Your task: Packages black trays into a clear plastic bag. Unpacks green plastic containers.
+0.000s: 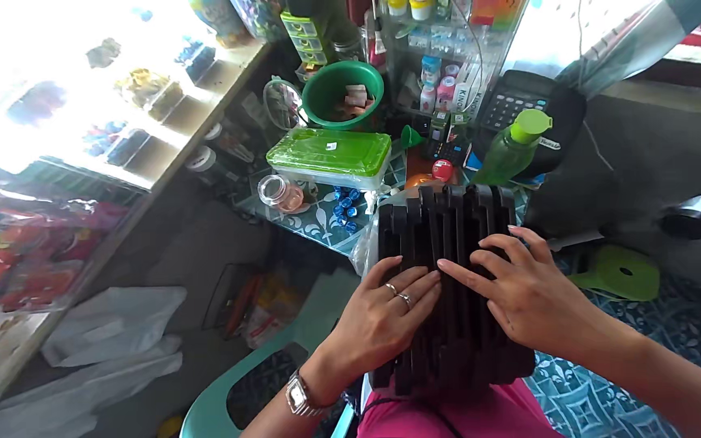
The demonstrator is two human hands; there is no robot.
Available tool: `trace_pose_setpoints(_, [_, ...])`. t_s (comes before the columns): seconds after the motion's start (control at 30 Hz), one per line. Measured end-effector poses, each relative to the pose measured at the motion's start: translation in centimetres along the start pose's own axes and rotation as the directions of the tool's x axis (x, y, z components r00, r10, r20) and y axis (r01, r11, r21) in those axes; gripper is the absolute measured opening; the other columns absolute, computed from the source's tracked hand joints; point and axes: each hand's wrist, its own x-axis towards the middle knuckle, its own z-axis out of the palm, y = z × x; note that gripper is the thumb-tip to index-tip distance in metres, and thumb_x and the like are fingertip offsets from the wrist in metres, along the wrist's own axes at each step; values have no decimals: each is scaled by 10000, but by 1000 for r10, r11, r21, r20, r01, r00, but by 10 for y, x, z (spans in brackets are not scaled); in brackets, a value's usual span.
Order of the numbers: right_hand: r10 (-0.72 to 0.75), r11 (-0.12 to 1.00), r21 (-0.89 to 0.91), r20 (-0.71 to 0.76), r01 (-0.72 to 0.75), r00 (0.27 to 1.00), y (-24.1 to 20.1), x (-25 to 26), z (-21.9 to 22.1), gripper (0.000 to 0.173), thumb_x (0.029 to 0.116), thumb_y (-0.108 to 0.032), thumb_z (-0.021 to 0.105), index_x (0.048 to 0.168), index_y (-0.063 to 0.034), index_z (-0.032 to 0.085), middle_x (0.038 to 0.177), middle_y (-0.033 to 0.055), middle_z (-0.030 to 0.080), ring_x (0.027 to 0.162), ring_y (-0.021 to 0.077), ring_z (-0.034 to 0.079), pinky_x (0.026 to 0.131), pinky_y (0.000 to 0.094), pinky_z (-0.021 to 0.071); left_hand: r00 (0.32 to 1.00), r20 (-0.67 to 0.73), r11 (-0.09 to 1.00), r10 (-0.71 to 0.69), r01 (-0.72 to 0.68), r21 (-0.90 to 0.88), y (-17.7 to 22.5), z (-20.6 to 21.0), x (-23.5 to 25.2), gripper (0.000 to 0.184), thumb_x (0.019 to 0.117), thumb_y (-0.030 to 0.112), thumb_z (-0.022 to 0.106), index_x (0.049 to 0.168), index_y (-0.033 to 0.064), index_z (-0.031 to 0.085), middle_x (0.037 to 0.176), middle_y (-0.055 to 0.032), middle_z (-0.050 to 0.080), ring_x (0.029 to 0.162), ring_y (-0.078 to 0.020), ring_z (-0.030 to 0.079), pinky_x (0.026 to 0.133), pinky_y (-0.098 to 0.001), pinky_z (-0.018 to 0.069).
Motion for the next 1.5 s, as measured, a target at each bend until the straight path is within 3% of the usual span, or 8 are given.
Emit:
trace_pose_setpoints(0.23, [3, 999, -42, -51, -6, 999, 1, -3, -6, 530, 827, -70, 547, 1298, -267, 689, 1154, 154, 659, 1281, 432, 517, 1123, 642, 295, 995, 75, 997, 61, -65, 52, -7, -6, -2, 350, 1025, 25, 458, 1272, 120, 686, 1284, -21, 714, 1215, -145, 647, 1026, -410, 451])
trace_pose_setpoints(0.4, [-80, 996, 49, 8, 80, 997, 8, 0, -5, 475, 808, -6, 527, 1216, -180, 696, 1367, 60, 647, 1446, 390, 416, 1132, 653, 313, 997, 45, 995, 63, -60, -74, -9, 3, -2, 347, 1020, 79, 460, 1272, 129, 693, 1300, -16, 705, 1244, -136, 622, 1038, -391, 430])
trace_pose_setpoints(0.5, [-73, 990, 121, 15, 70, 997, 8, 3, -3, 570, 778, 18, 523, 1299, -172, 653, 1293, 62, 682, 1378, 373, 505, 1101, 657, 363, 991, -20, 969, -134, 127, -211, -4, 14, -12, 317, 1043, 200, 503, 1292, 159, 695, 1368, -54, 663, 1389, -232, 515, 1189, -492, 314])
trace_pose_setpoints(0.6, [-48, 994, 97, 81, 40, 996, 3, 7, -7, 909, 680, 104, 586, 1496, -294, 539, 1143, 124, 708, 1267, 446, 558, 1080, 684, 355, 872, 78, 804, -484, 477, -355, 3, 16, -20, 531, 994, 422, 607, 1446, 148, 564, 1581, -176, 416, 1521, -394, 260, 1210, -636, 201])
trace_pose_setpoints(0.73, [-48, 999, -10, 112, 49, 993, -3, 15, -5, 958, 735, 188, 642, 1504, -372, 526, 1004, 185, 666, 1096, 421, 611, 1048, 634, 384, 760, 68, 618, -646, 574, -537, 6, 20, -18, 748, 865, 381, 754, 1463, 20, 485, 1557, -233, 402, 1432, -253, 427, 1132, -393, 423])
trace_pose_setpoints(1.03, [-48, 998, -32, 41, 49, 998, 2, 11, -1, 807, 774, 148, 598, 1388, -374, 634, 950, 139, 665, 1057, 395, 626, 1031, 611, 398, 780, -76, 719, -621, 529, -450, 14, 18, 2, 421, 816, 153, 716, 1220, 72, 631, 1517, -238, 444, 1318, -222, 537, 995, -304, 504])
trace_pose_setpoints(1.27, [-35, 999, 28, 1, 35, 999, 4, 9, 5, 779, 804, 117, 553, 1406, -371, 629, 1002, 122, 679, 1101, 375, 609, 1045, 595, 373, 827, -45, 785, -561, 513, -347, 3, 14, 2, 219, 874, 195, 663, 1070, 136, 742, 1518, -218, 464, 1273, -198, 577, 980, -298, 510])
trace_pose_setpoints(1.5, [-12, 988, 149, -122, 31, 992, 10, 0, 16, 588, 830, 56, 480, 1247, -268, 739, 1120, 72, 692, 1208, 351, 575, 1090, 560, 374, 852, -11, 780, -524, 475, -407, 2, 18, 1, 436, 897, 120, 610, 1305, 235, 713, 1560, -205, 424, 1414, -302, 452, 1102, -441, 444])
